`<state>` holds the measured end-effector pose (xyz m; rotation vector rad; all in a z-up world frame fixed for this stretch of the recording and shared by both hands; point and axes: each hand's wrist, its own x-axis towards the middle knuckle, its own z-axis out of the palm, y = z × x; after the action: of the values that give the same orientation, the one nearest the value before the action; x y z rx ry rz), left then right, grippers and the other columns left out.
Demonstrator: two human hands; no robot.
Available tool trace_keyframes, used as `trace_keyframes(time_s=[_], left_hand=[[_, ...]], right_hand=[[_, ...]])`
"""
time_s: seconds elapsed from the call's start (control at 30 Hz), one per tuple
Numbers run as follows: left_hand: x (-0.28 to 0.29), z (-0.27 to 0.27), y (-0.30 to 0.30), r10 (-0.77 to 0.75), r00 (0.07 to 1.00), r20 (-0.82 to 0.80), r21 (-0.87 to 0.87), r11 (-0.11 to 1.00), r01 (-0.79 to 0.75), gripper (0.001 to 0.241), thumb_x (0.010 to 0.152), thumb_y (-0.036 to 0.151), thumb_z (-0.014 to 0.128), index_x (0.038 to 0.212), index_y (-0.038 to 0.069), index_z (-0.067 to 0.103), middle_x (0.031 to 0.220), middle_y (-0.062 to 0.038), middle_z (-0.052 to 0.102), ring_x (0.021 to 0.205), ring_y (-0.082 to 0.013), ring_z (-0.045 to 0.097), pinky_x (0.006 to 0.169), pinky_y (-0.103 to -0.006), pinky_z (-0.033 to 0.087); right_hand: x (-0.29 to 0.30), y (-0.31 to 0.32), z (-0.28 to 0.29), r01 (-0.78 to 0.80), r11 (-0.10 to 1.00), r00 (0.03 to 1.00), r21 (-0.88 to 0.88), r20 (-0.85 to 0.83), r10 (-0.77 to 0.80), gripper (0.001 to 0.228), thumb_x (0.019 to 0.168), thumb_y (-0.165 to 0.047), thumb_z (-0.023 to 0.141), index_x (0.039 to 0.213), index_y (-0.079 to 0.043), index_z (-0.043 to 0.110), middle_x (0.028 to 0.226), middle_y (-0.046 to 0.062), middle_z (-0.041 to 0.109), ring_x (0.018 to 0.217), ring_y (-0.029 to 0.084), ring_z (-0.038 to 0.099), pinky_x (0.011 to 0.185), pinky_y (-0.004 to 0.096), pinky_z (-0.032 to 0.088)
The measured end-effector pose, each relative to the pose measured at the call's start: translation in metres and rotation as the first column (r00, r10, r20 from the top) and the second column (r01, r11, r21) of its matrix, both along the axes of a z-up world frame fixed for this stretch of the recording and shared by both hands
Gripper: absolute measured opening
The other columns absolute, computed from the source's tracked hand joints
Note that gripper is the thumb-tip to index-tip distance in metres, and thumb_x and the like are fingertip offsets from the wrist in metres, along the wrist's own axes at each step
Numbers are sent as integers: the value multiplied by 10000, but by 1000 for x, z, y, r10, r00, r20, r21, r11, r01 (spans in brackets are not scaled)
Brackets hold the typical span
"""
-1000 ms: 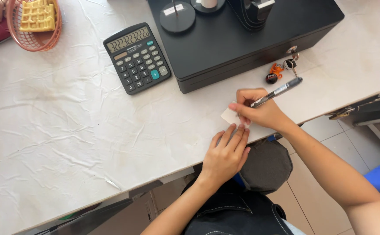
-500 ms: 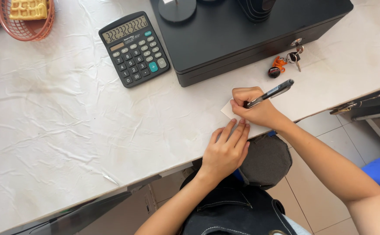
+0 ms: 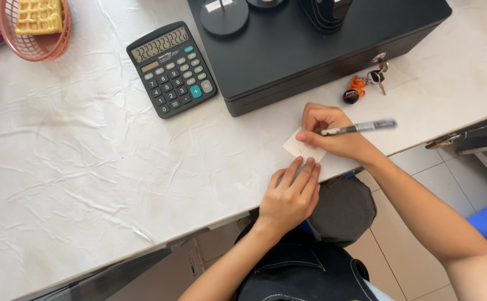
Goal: Cleaning a waffle maker with a tissue and managing a cash register.
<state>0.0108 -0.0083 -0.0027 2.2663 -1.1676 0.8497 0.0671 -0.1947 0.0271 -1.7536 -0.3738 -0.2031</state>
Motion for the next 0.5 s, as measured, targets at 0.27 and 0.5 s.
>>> trace_keyframes(time_s=[0.27, 0.5], left_hand=[[-2, -1, -1, 5, 1000, -12, -12, 1000, -5, 374, 1011, 323, 492, 1207, 88, 708, 1204, -88, 706, 1162, -263, 679, 891, -366, 509], [-2, -4, -3, 14, 1000, -22, -22, 1000, -15, 409, 1000, 370, 488, 1201, 92, 711, 1198, -83, 708, 1144, -260, 686, 874, -362, 505]], right_hand=[[0, -2, -13, -7, 996, 1000, -94, -25, 4, 427, 791, 77, 713, 509, -74, 431, 419, 51, 476, 431, 177, 393, 465, 280, 379], [3, -3, -17, 0, 989, 1000, -146, -16, -2, 420, 770, 95, 688, 495, -80, 423, 413, 47, 458, 457, 166, 375, 488, 279, 366]])
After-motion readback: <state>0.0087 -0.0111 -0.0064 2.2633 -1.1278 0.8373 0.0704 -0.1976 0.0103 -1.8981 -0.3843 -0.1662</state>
